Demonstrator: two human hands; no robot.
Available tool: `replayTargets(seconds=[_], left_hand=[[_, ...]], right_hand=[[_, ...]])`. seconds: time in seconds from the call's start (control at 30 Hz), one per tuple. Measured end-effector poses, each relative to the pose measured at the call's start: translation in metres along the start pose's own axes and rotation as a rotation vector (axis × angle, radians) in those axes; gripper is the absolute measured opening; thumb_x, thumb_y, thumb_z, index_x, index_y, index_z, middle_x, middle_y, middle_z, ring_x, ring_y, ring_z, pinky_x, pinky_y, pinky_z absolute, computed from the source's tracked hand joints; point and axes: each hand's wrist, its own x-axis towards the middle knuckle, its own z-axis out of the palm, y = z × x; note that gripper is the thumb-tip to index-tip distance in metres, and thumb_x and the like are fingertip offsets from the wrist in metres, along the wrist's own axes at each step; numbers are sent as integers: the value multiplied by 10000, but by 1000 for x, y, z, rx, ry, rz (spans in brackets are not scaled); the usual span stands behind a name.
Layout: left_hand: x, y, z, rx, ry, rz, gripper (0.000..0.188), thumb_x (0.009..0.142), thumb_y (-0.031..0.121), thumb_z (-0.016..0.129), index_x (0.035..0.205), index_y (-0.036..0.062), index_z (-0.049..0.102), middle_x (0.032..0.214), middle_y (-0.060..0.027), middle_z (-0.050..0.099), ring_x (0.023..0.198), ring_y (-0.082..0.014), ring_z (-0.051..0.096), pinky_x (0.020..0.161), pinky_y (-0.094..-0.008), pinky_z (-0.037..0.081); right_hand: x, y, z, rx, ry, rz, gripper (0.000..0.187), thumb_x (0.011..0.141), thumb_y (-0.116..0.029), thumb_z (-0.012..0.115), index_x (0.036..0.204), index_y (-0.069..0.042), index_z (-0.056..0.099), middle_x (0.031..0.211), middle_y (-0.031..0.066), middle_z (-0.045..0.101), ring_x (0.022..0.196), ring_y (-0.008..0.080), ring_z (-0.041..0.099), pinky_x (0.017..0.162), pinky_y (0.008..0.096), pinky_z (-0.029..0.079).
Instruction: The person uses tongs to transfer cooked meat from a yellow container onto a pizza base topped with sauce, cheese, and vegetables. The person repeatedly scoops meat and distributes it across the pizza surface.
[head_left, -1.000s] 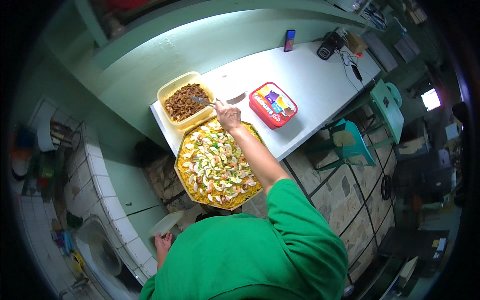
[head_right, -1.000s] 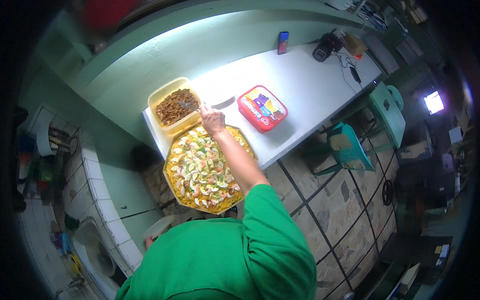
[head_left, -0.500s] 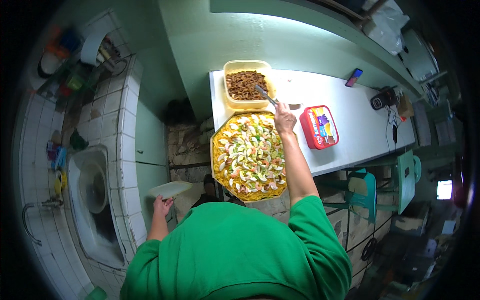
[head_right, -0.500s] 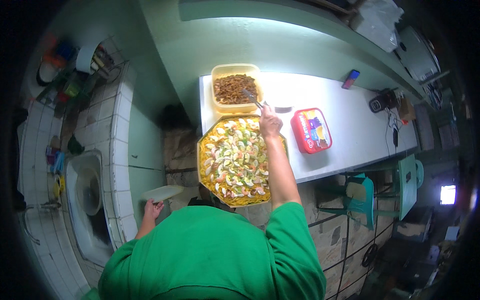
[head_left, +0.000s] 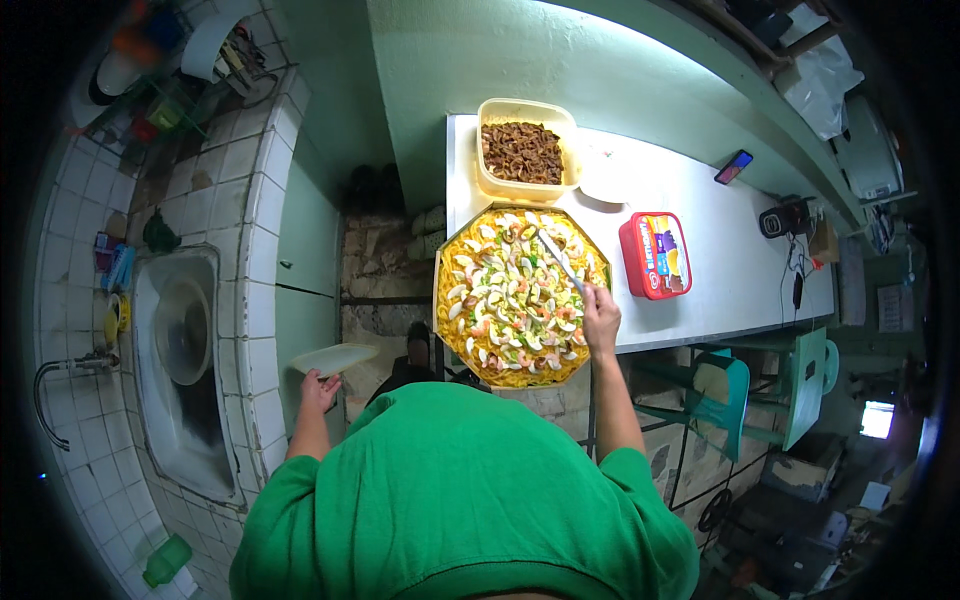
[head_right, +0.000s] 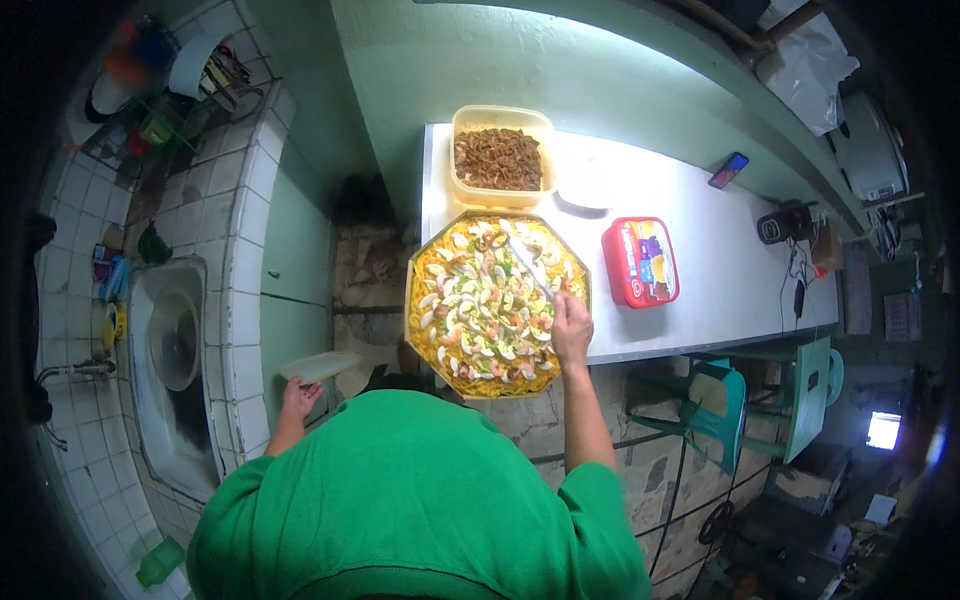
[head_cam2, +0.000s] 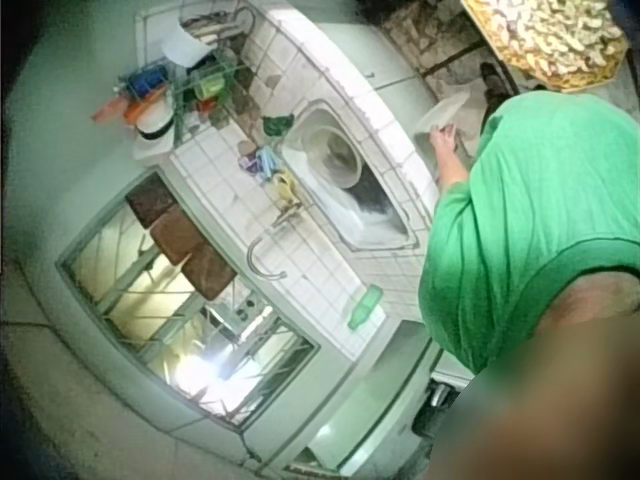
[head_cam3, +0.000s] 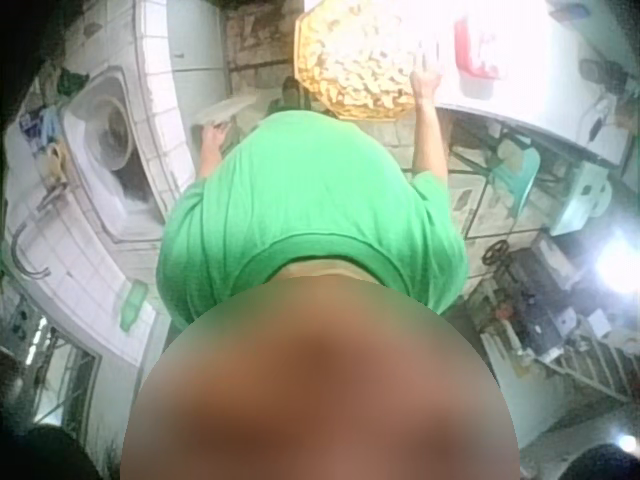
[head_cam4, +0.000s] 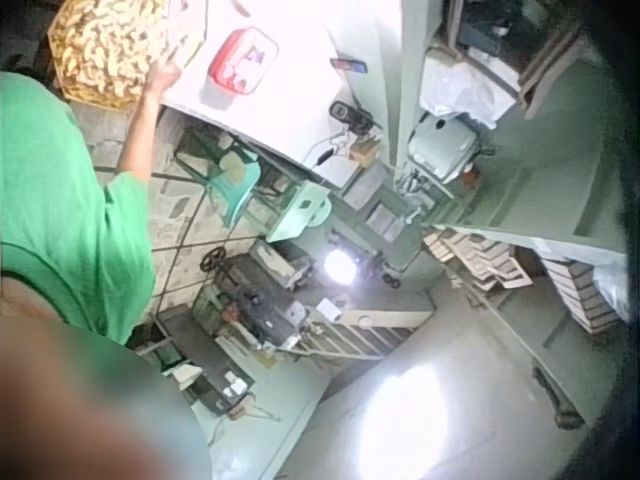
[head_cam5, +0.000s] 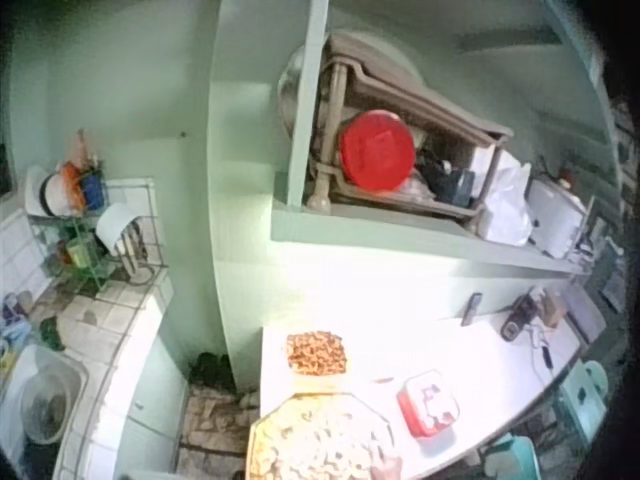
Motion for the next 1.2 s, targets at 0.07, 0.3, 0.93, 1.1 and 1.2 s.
replayTargets(seconds=[0.07,0.3,0.93,1.1,1.2], left_hand=[[1,2,-4,10,-36,-12,331,880,216,496,1146,30,431,975,-177,530,847,-327,624,851,-510,497],[1,10,4,62,-44,9,298,884,222,493,1112,35,454,921,-145,549,804,-291,630,817,-464,508],[4,8,17,-5,-57,11,308,889,233,492,1126,41,450,971,-155,547,838,-306,620,807,-462,516],[12,6,3,-24,-26,-30,321,880,246,499,1129,51,449,989,-163,549,848,-309,615,811,-465,516],[12,3,-5,-32,-23,0,331,875,252,502,1133,52,448,995,-165,552,849,-308,616,803,-465,516]], right_hand=[[-23,5,3,24,0,19,233,933,-200,528,946,-10,662,789,171,628,728,308,625,663,391,467],[-50,1,-2,-265,34,-130,203,928,-195,520,998,-57,652,888,147,627,789,356,613,691,433,477],[196,-89,101,-563,2,-344,207,931,-256,510,990,-92,623,922,140,624,851,347,622,724,475,498],[231,-99,131,-670,13,-512,167,906,-217,528,914,-69,604,928,128,596,908,323,605,751,456,496],[240,-102,125,-659,-71,-483,176,919,-217,514,918,-66,605,938,128,597,930,321,592,769,452,491]])
